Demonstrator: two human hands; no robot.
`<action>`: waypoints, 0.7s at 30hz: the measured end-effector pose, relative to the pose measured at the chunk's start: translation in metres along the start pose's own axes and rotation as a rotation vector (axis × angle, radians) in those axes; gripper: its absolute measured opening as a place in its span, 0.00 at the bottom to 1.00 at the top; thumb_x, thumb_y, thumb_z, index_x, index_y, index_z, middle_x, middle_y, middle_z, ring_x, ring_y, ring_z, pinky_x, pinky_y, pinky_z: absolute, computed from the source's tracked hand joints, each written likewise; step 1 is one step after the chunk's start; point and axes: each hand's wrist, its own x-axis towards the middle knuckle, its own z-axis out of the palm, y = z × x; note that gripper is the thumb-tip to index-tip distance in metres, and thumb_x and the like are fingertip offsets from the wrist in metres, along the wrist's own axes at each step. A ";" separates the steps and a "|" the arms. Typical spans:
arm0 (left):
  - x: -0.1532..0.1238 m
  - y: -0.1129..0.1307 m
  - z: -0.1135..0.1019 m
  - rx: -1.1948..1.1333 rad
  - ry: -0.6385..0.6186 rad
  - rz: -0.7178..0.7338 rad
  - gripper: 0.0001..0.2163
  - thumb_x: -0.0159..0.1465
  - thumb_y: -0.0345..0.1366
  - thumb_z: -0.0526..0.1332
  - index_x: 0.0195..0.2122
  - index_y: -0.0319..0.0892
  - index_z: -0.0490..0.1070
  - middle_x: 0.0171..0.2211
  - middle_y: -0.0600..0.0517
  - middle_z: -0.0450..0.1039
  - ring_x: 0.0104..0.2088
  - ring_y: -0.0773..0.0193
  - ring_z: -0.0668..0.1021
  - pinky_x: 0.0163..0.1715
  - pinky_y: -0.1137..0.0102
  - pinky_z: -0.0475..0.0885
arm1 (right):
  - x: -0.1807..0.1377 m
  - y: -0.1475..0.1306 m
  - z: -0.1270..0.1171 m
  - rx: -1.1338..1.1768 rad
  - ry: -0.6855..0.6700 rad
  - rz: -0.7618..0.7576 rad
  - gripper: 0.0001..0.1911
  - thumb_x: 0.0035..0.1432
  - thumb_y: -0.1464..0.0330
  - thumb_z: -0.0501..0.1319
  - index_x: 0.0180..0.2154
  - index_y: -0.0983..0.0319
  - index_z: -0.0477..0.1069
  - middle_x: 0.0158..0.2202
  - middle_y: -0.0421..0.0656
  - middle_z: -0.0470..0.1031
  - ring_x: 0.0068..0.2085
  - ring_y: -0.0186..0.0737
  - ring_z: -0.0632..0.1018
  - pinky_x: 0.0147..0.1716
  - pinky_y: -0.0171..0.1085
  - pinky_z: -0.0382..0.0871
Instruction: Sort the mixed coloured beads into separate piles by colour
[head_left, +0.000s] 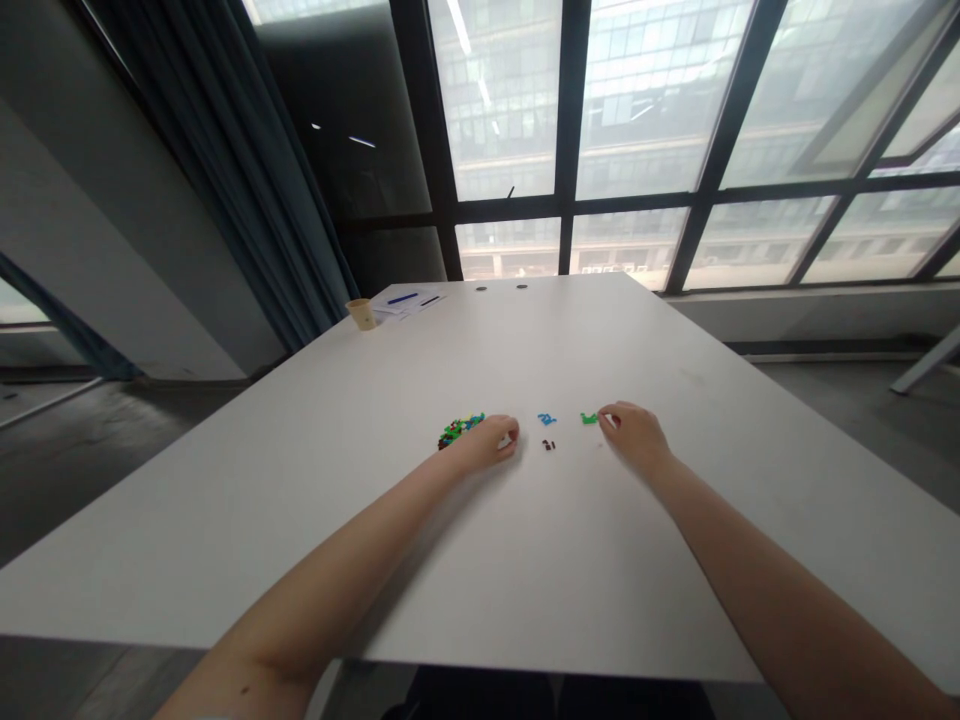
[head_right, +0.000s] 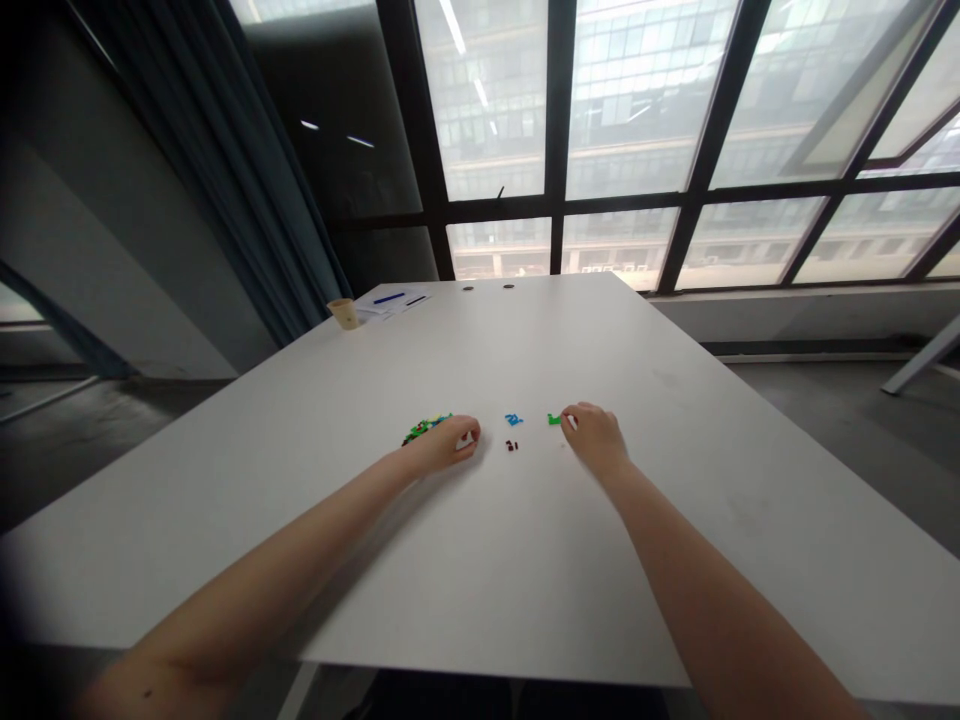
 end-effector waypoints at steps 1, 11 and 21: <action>0.002 0.007 0.003 -0.071 0.015 -0.015 0.04 0.54 0.27 0.54 0.29 0.40 0.66 0.27 0.54 0.68 0.28 0.69 0.68 0.30 0.74 0.64 | -0.001 -0.004 0.000 0.034 0.000 -0.034 0.12 0.55 0.67 0.52 0.28 0.60 0.74 0.26 0.41 0.72 0.28 0.35 0.70 0.30 0.33 0.56; 0.010 0.036 0.052 -0.685 0.455 -0.175 0.07 0.55 0.37 0.59 0.32 0.39 0.68 0.26 0.53 0.70 0.26 0.70 0.70 0.28 0.74 0.65 | -0.016 -0.055 -0.002 0.436 -0.066 -0.375 0.07 0.54 0.71 0.55 0.31 0.60 0.72 0.23 0.38 0.67 0.29 0.33 0.68 0.32 0.33 0.58; 0.009 0.033 0.049 -0.879 0.510 -0.184 0.05 0.51 0.35 0.63 0.27 0.40 0.70 0.26 0.53 0.73 0.28 0.68 0.73 0.31 0.73 0.67 | -0.015 -0.055 -0.004 0.584 0.008 -0.401 0.07 0.53 0.68 0.59 0.36 0.58 0.71 0.26 0.39 0.67 0.31 0.34 0.69 0.34 0.35 0.62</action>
